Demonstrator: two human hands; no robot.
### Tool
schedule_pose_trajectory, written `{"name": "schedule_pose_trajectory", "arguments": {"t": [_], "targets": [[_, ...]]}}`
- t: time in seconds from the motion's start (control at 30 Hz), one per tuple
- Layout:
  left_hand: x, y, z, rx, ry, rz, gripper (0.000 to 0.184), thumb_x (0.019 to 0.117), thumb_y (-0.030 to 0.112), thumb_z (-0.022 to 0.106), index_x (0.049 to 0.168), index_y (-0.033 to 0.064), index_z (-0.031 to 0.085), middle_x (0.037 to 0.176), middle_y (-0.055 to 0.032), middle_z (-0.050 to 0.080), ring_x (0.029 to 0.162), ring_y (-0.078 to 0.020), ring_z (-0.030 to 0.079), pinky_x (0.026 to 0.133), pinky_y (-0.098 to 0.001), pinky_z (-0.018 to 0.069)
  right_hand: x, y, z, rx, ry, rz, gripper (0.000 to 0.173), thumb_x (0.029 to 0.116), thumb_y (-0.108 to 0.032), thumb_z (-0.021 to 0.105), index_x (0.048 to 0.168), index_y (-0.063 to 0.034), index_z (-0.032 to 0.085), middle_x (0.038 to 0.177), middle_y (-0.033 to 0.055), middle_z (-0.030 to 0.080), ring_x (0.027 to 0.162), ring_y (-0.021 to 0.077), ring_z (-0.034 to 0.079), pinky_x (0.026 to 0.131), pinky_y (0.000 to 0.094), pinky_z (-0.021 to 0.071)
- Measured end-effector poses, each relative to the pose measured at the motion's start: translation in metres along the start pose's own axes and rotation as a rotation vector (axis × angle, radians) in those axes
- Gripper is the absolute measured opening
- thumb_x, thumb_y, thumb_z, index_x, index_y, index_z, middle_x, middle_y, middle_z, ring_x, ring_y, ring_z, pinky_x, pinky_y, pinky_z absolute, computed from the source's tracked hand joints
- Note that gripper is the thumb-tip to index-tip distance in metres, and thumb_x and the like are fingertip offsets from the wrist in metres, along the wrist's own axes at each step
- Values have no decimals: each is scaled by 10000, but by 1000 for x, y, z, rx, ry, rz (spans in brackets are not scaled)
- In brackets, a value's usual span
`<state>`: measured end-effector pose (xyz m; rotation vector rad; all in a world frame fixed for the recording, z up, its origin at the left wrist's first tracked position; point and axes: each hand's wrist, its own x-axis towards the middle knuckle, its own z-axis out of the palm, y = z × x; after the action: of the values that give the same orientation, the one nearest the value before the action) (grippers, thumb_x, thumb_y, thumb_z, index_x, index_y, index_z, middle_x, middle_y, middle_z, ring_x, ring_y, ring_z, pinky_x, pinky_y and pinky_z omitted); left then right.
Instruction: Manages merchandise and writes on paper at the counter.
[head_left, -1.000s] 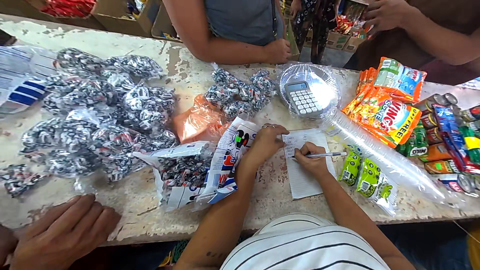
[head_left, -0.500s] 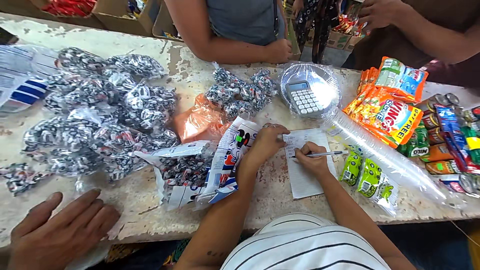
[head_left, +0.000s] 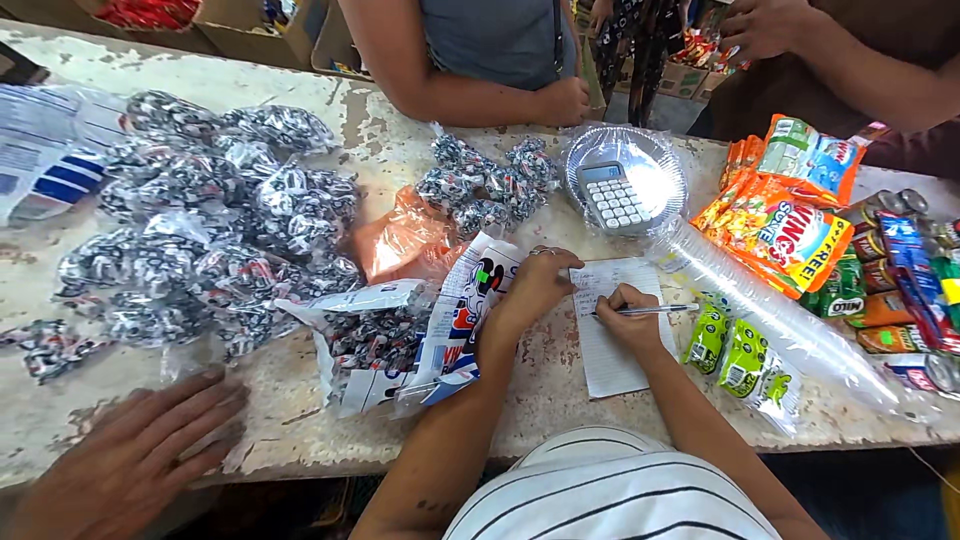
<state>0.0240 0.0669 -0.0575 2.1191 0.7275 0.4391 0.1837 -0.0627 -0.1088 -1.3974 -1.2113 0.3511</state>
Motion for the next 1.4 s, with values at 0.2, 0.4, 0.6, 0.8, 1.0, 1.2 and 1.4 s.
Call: {"name": "schedule_pose_trajectory", "arguments": {"t": [0.2, 0.4, 0.6, 0.8, 1.0, 1.2, 1.4], "targets": [[0, 1, -1, 9, -12, 1, 300, 873, 5, 761, 1171, 35, 747, 1275, -137, 686, 1160, -320, 637, 991, -499, 504, 1, 4, -2, 19, -26, 22, 245, 828, -31, 686, 626, -102, 566, 578, -61, 545, 539, 4, 521, 502, 177, 436], [0, 5, -3, 21, -26, -25, 303, 877, 6, 760, 1179, 32, 744, 1286, -142, 682, 1174, -326, 636, 999, -494, 503, 0, 3, -3, 14, -31, 28, 250, 834, -36, 688, 626, -104, 569, 575, -63, 542, 534, 1, 518, 500, 174, 436], [1, 4, -2, 30, -26, -24, 302, 878, 18, 767, 1179, 35, 744, 1287, -146, 681, 1174, -326, 639, 1005, -493, 504, 1, 4, -4, -1, -25, 38, 251, 833, -36, 683, 621, -108, 567, 570, -65, 536, 530, 2, 512, 495, 175, 426], [0, 4, -2, 39, -12, 0, 298, 872, 5, 766, 1168, 24, 747, 1274, -149, 687, 1161, -337, 639, 1004, -501, 494, 0, 0, -3, -15, -24, 35, 257, 823, -35, 678, 618, -117, 548, 565, -73, 522, 522, -7, 500, 487, 164, 415], [1, 3, -2, 20, -16, -9, 300, 870, 3, 770, 1168, 27, 747, 1276, -149, 685, 1188, -321, 633, 1005, -483, 508, 2, 0, -3, -19, -16, 45, 270, 821, -32, 676, 607, -117, 535, 557, -69, 513, 515, -4, 494, 485, 169, 412], [0, 3, -2, 34, -5, 10, 300, 858, 1, 777, 1156, 19, 748, 1255, -155, 693, 1163, -341, 640, 1004, -505, 502, 1, 0, -2, 3, -2, 24, 261, 817, -18, 681, 618, -112, 542, 571, -70, 532, 529, -9, 509, 498, 165, 433], [0, 1, -1, 5, 3, 15, 279, 869, -1, 762, 1147, 26, 751, 1260, -140, 693, 1160, -323, 640, 994, -497, 507, 1, 1, -2, -29, 13, 14, 281, 821, -20, 669, 606, -120, 519, 562, -70, 513, 521, -8, 494, 492, 165, 415]]}}
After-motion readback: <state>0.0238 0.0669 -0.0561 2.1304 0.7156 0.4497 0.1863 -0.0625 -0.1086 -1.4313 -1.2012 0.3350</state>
